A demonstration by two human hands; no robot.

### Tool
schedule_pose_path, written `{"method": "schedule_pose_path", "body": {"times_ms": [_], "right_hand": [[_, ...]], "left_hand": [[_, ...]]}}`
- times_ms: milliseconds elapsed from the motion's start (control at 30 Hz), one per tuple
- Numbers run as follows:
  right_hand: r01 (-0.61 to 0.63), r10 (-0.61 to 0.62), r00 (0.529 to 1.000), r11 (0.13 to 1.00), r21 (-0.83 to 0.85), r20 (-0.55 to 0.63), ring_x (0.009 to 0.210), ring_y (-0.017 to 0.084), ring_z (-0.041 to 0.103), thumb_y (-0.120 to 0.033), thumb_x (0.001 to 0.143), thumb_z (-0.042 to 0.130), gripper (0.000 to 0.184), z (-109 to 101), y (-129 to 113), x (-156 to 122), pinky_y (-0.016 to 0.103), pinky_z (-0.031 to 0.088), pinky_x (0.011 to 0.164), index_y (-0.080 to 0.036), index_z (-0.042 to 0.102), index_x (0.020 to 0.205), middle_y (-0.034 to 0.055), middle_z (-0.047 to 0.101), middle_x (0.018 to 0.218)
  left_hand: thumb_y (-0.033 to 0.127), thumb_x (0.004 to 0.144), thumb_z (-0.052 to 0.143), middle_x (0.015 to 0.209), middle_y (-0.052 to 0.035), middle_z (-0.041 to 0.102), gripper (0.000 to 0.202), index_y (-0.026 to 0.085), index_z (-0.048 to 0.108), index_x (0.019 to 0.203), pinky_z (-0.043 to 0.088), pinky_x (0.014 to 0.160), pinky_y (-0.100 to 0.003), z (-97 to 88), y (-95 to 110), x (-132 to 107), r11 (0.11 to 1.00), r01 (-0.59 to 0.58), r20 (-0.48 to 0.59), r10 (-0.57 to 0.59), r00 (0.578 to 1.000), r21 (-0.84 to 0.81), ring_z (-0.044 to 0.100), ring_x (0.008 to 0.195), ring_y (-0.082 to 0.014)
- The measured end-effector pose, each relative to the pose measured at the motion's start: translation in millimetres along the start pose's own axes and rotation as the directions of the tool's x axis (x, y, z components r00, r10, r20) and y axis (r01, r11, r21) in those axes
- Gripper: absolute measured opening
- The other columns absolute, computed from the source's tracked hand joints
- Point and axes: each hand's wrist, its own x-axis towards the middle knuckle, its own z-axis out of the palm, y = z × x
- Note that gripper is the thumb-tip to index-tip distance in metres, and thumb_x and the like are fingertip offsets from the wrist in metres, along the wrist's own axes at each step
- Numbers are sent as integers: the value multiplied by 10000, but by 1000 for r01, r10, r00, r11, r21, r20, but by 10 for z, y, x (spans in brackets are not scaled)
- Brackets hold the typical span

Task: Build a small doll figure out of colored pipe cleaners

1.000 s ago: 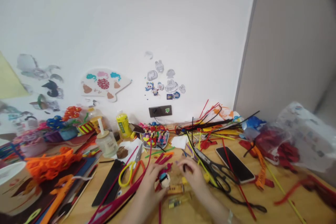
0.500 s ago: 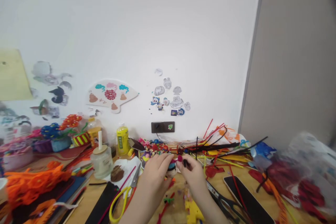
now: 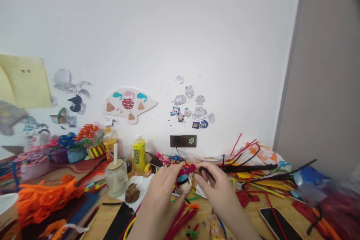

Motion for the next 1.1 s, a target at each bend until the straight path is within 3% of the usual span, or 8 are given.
{"method": "schedule_pose_path", "body": {"times_ms": [100,233,433,600,733,833,933,1100], "right_hand": [[-20,5,996,986,165,89,792,216,578,-450,757,565,380,88,-24,-43,300,472,709,-191,607,1032,79,635,898],[-85,9,982,915,395,190,690,184,561,-572,777,500,443,193,-113,-58,276,466,635,-185,619,957,42,614,756],[-357,306,934,748,560,186,430,65,287,-656,666,571,481,275,-168,-71,177,241,387,-178,536,694,-72,348,500],[-405,347,913,700,588,216,427,46,226,-641,656,599,486,262,-166,-83,175,185,390,-182,440,636,-97,300,486],[-378,286,926,718,585,247,445,47,260,-574,707,605,425,230,-165,-80,174,208,404,-172,473,673,-85,344,518],[-379,273,925,720,582,265,455,46,270,-552,719,608,402,204,-164,-73,172,210,413,-160,516,731,-78,366,537],[-380,280,924,735,561,259,431,38,264,-572,701,611,428,175,-164,-63,176,198,406,-154,521,713,-80,375,518],[-359,257,931,770,528,258,412,32,280,-549,709,610,412,108,-177,-55,176,200,400,-143,560,759,-69,426,526]], "left_hand": [[166,784,534,1061,-120,647,444,215,424,1211,525,782,-426,-22,12,41,1000,-1,-27,1,1000,-25,609,960,-265],[163,798,526,1066,-97,649,431,235,433,1213,534,781,-366,-24,30,42,991,12,-20,-15,1000,-130,610,945,-232],[213,777,566,1324,-96,479,614,302,294,1321,454,936,-410,89,47,-34,915,193,-16,-212,977,-354,476,1191,-262],[216,707,628,1305,-144,482,771,248,231,1367,502,836,-361,102,113,17,560,441,129,-509,851,-701,551,1090,-263],[181,582,729,1135,-141,627,583,163,545,1135,505,817,-349,136,123,92,194,530,389,-483,784,-826,579,1040,-284],[228,550,777,1003,-132,698,492,146,622,1010,511,796,-385,156,144,117,-66,540,515,-417,749,-839,630,942,-287],[264,574,780,993,-113,709,478,159,640,1019,494,833,-376,111,200,132,-155,528,542,-401,739,-835,637,933,-262],[325,638,740,1075,-82,683,444,198,643,1052,457,889,-308,6,270,171,-120,540,524,-483,701,-833,578,1051,-231]]}}
